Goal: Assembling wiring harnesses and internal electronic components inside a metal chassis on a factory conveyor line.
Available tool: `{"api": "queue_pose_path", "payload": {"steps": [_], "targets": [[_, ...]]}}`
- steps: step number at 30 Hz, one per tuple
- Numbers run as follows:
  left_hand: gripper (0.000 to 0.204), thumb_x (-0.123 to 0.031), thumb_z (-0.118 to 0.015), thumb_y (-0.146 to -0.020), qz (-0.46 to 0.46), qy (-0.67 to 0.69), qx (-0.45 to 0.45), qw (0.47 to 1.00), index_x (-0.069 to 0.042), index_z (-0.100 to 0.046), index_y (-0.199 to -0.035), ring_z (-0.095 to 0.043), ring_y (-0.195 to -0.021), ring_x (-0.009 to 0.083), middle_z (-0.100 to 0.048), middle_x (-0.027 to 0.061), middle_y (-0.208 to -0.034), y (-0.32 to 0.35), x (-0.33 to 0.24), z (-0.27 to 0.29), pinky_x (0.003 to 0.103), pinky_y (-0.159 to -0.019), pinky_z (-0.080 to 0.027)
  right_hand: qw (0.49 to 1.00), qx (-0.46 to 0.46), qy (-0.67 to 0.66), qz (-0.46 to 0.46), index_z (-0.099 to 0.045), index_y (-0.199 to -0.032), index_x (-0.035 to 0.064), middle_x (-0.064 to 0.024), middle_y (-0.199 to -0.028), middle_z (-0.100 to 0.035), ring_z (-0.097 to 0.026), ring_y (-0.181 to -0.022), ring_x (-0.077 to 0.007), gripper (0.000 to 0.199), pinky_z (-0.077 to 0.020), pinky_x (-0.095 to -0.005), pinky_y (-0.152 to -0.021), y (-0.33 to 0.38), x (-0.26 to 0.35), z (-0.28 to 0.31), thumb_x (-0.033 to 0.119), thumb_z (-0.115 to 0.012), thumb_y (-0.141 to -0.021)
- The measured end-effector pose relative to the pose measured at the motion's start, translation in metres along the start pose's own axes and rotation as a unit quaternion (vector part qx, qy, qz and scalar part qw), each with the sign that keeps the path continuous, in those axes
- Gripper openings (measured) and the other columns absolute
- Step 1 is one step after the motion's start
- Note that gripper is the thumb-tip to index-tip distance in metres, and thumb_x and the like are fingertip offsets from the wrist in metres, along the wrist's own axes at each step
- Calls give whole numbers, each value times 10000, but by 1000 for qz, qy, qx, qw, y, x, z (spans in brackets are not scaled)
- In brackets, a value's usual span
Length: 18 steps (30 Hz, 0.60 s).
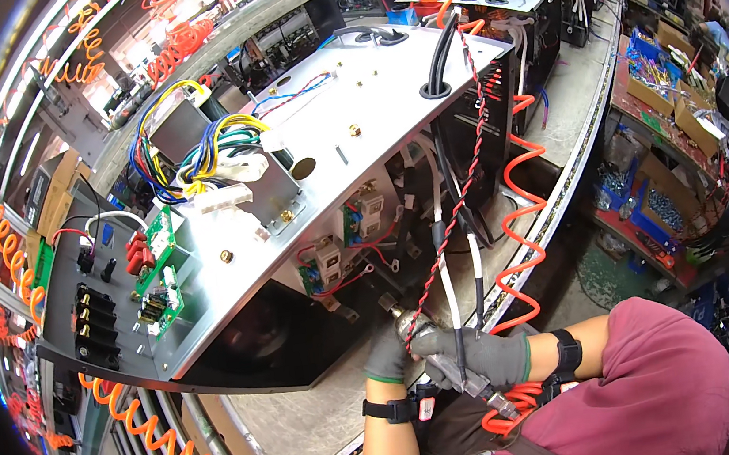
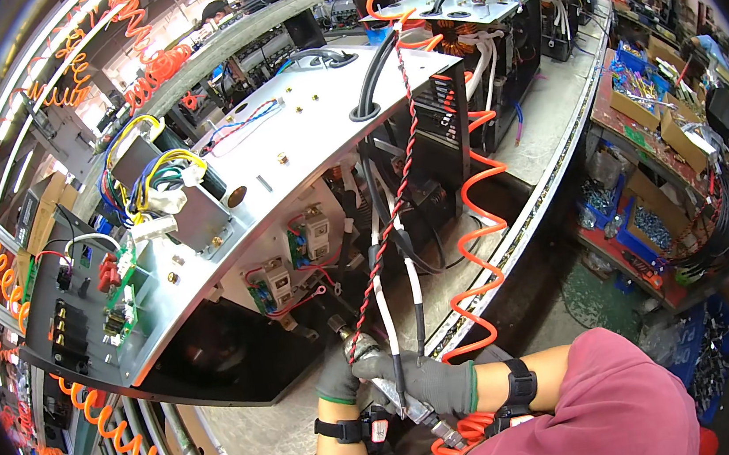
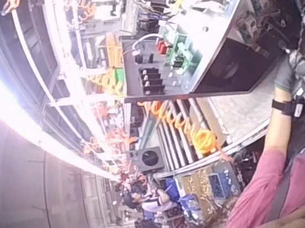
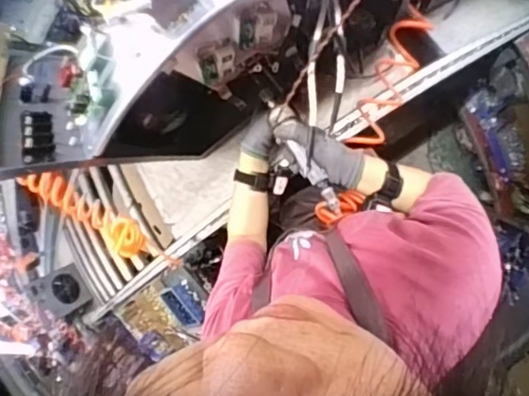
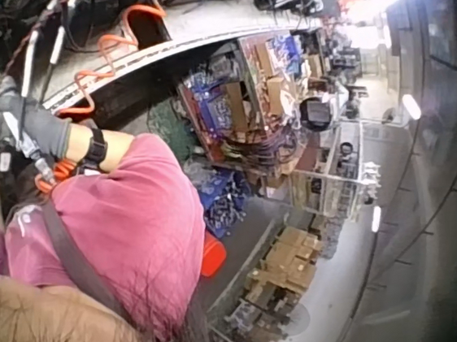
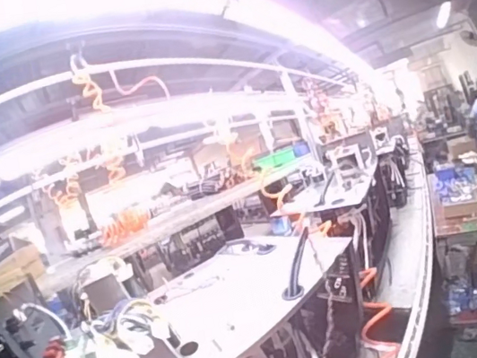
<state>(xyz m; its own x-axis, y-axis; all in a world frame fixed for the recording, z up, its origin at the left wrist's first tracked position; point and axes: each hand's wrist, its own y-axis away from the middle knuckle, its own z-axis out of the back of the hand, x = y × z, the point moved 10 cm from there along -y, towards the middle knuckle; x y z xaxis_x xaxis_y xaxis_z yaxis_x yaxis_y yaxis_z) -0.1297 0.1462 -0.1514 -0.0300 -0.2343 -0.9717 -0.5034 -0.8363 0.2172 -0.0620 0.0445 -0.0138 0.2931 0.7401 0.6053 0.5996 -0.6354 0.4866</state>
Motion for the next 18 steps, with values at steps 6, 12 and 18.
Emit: {"api": "queue_pose_path", "payload": {"steps": [6,12,18], "targets": [[330,-334,-572,-895,-12,-310,-85,947,-28,-672,-966,-661,-736,286,-651,152,-734,49,-79,2,400,-669,-506,999,-12,46,21,-603,-852,98,-2,-618,-551,-508,-509,-105,376,-395,-255,-477,7,10,-3,467,-586,-918],[458,-497,-532,-890,104,-490,-218,837,-77,-713,-916,-663,-819,378,-680,214,-838,115,-147,13,463,-711,-510,993,-37,109,15,-598,-779,120,26,-581,-511,-481,-476,-81,481,-358,-234,-442,14,16,-4,584,-574,-905],[358,-431,-577,-866,128,-659,-275,688,-108,-725,-907,-672,-801,366,-692,164,-846,111,-157,14,461,-703,-524,996,-30,25,80,-484,-749,153,45,-532,-423,-404,-411,-84,410,-308,-266,-379,19,2,8,499,-554,-958]]}}
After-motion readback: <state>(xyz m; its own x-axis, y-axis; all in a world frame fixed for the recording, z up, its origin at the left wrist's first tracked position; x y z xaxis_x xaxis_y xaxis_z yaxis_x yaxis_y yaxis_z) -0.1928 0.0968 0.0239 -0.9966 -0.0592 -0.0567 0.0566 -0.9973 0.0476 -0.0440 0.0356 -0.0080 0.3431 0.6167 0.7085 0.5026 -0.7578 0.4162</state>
